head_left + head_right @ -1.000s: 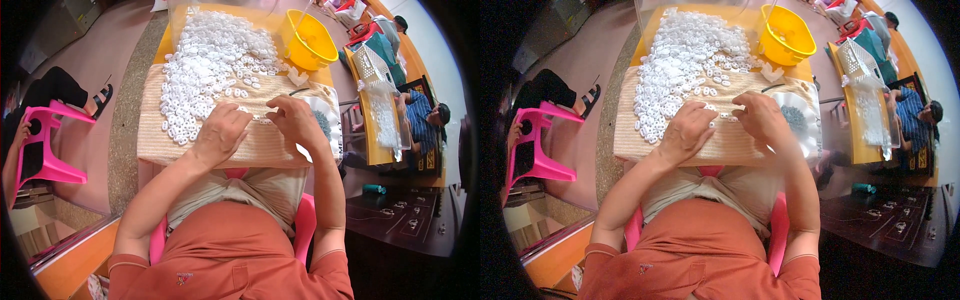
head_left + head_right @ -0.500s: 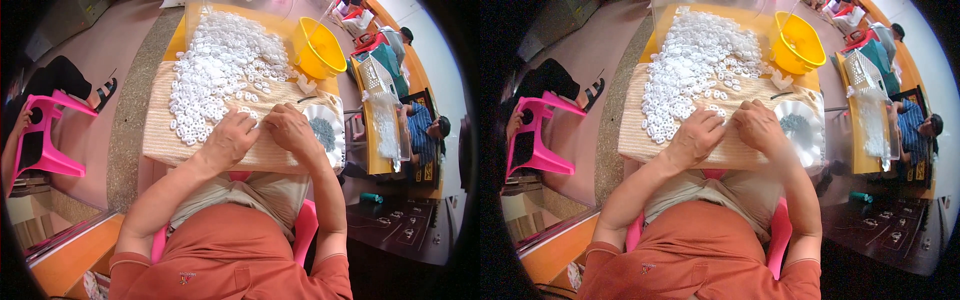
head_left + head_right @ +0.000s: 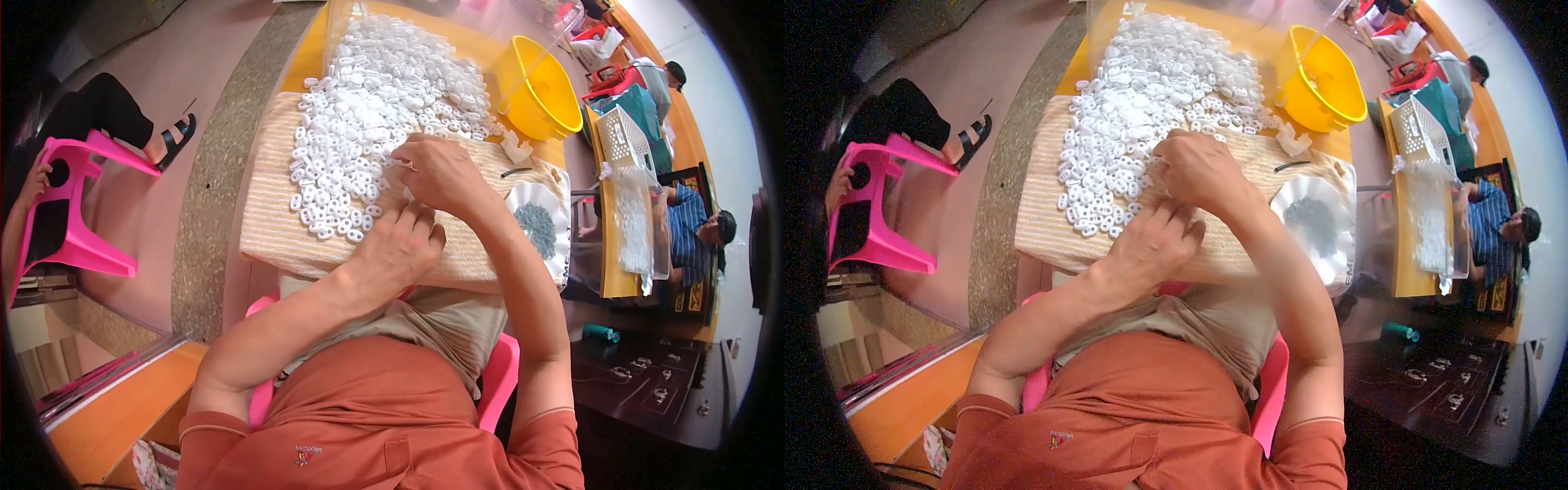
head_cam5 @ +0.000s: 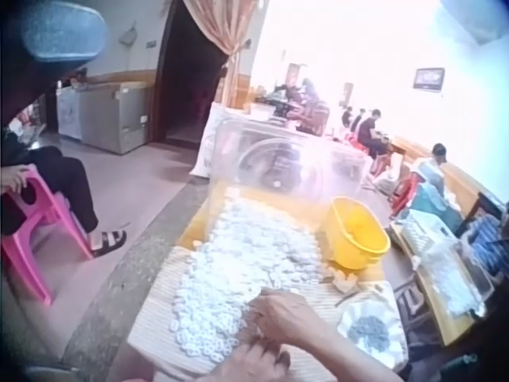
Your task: Manually inserting small metal components into white plastic links at a workstation.
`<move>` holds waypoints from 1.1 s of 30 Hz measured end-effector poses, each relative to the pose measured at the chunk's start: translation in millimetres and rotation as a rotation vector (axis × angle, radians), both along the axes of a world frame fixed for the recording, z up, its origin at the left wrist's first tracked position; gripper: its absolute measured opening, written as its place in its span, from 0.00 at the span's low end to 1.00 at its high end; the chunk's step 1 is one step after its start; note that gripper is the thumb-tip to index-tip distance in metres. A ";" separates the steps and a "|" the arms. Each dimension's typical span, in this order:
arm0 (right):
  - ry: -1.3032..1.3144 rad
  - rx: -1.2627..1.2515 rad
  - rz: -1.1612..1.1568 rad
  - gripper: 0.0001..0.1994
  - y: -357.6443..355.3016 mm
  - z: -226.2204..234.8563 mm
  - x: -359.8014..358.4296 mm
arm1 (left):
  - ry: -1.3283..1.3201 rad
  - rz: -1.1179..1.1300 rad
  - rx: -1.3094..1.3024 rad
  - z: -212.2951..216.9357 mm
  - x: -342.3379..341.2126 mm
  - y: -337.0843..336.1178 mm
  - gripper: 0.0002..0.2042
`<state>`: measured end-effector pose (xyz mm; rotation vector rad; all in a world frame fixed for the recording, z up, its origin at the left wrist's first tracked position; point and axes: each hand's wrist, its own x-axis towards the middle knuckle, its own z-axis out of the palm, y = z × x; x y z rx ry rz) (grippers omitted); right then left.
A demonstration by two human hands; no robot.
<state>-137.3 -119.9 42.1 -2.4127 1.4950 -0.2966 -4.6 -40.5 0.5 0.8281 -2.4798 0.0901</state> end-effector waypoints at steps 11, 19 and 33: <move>0.022 -0.068 0.078 0.07 -10.0 -10.7 18.3 | 0.051 -0.014 0.059 -7.6 1.5 2.3 0.07; 0.091 -0.017 0.081 0.09 -11.8 -13.0 18.1 | 0.048 -0.021 0.091 -4.1 4.8 2.2 0.07; 0.102 0.001 0.153 0.14 -14.8 -9.7 31.0 | 0.019 -0.053 0.159 -3.9 6.2 0.9 0.09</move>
